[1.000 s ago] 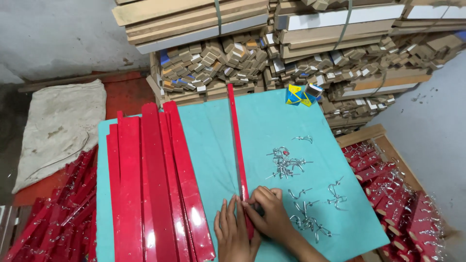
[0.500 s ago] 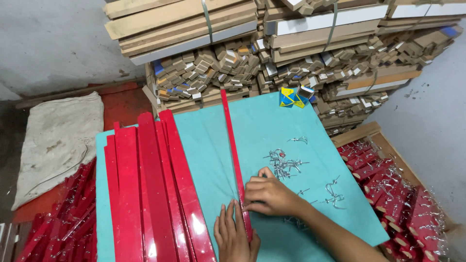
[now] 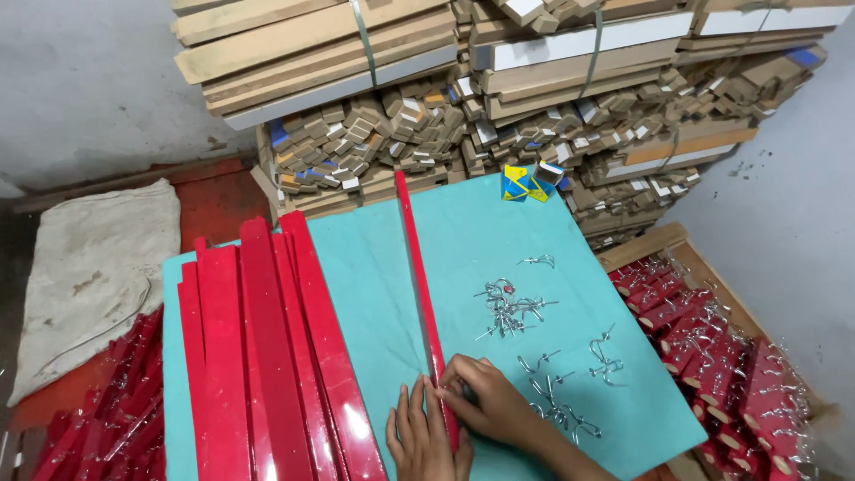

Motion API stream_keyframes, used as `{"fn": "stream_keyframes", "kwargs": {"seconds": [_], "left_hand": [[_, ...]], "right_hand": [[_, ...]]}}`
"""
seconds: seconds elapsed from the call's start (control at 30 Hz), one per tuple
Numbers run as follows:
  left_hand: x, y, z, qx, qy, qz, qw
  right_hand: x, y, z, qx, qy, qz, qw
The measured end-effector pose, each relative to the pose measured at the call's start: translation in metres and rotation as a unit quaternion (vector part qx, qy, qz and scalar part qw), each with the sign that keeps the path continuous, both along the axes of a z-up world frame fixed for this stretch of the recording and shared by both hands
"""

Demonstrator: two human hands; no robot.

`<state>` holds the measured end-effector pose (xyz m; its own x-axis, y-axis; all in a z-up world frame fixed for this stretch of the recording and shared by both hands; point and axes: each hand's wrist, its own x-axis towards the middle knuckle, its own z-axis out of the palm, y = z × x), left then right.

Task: Attach metal clips to red metal bars and place the finished bars into a crate

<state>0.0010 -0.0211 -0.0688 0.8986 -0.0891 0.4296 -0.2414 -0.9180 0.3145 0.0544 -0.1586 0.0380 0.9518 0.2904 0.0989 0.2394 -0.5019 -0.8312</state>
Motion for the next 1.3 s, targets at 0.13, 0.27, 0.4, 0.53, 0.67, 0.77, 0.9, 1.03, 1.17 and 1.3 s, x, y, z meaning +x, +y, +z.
{"fn": "stream_keyframes", "kwargs": {"seconds": [0.13,0.27,0.4,0.53,0.67,0.77,0.9,1.03,1.17,1.3], "left_hand": [[-0.004,0.006,0.016,0.014,0.034,-0.028,0.999],[-0.002,0.008,0.024,-0.012,0.049,-0.048,0.998],[-0.004,0.010,0.030,-0.020,0.055,-0.053,0.997],[-0.004,0.010,0.026,-0.027,0.077,-0.048,0.995],[-0.004,0.009,0.025,-0.023,0.054,-0.045,0.997],[-0.003,0.009,0.025,-0.018,0.050,-0.046,0.998],[-0.004,0.008,0.031,-0.032,0.076,-0.053,0.995],[-0.004,0.009,0.031,-0.026,0.071,-0.059,0.995],[-0.003,0.010,0.030,0.003,0.067,-0.051,0.996],[-0.004,0.011,0.038,-0.011,0.064,-0.055,0.996]], "right_hand": [[0.024,-0.024,0.019,0.000,-0.027,0.140,0.990],[0.045,-0.034,0.003,-0.028,-0.075,0.203,0.976],[0.051,-0.032,-0.003,0.001,-0.132,0.217,0.967],[0.032,-0.016,-0.006,0.024,-0.156,0.154,0.975],[0.014,-0.005,-0.004,-0.032,-0.198,0.050,0.978],[0.017,-0.010,-0.007,-0.157,-0.248,0.061,0.954],[0.024,-0.011,0.014,-0.286,-0.306,0.120,0.900],[0.018,0.000,-0.012,-0.268,-0.297,0.120,0.909],[-0.004,0.026,-0.036,-0.309,-0.208,-0.086,0.924],[-0.010,0.033,-0.031,-0.303,-0.120,-0.136,0.936]]}}
